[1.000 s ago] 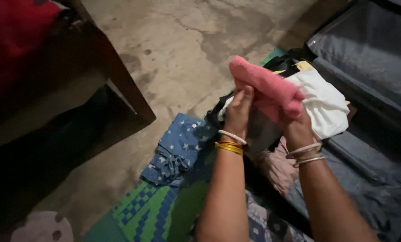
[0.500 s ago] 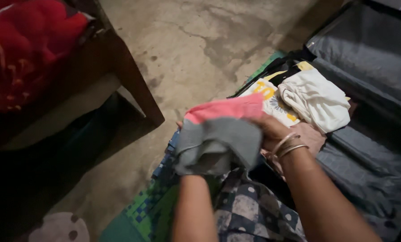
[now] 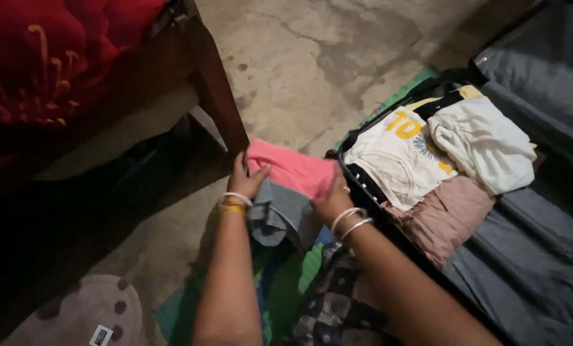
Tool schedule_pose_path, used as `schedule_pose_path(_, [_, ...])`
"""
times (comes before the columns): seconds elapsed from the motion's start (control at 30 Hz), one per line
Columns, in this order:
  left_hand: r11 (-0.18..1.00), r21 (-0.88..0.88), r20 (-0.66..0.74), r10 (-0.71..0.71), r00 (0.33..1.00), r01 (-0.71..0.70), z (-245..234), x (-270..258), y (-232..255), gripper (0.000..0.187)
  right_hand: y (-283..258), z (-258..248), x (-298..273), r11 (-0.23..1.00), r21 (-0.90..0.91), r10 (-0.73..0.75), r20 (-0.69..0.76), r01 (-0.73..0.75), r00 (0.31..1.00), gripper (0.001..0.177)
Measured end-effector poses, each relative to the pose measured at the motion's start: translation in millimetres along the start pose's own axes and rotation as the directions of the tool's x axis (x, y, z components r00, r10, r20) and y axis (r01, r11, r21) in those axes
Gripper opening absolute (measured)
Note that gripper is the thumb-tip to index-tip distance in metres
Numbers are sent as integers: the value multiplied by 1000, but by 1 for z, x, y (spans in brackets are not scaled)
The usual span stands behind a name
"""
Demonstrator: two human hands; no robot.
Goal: The person unpacks a suitcase by removing folded clothes and a paper bag one by one and placing them on the floor. The suitcase is opened, items are taken out, and the empty interior is briefly shown.
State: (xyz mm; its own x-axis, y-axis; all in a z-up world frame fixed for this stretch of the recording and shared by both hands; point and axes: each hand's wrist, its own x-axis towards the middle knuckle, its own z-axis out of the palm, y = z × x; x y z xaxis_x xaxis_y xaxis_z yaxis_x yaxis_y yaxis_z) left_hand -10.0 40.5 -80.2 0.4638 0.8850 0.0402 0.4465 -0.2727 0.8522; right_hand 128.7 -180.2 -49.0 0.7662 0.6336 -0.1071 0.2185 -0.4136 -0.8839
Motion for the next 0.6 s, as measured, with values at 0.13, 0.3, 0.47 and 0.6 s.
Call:
schedule_pose_path(0.13, [718, 631, -53, 419, 907, -295, 47, -33, -14, 65, 29, 16, -5, 777, -516, -240, 284, 359, 928, 101])
schedule_pose_path(0.3, [753, 634, 309, -42, 950, -173, 79, -89, 2, 76, 65, 26, 0, 545, -647, -103, 580, 534, 808, 85])
schedule_pose_path(0.47, [731, 668, 326, -116, 938, -142, 88, -100, 9, 76, 84, 35, 10, 558, -553, -72, 711, 619, 699, 56])
schedule_pose_path(0.6, [693, 697, 314, -64, 947, -184, 86, -97, 11, 72, 86, 34, 1, 670, -493, -109, 676, 556, 729, 63])
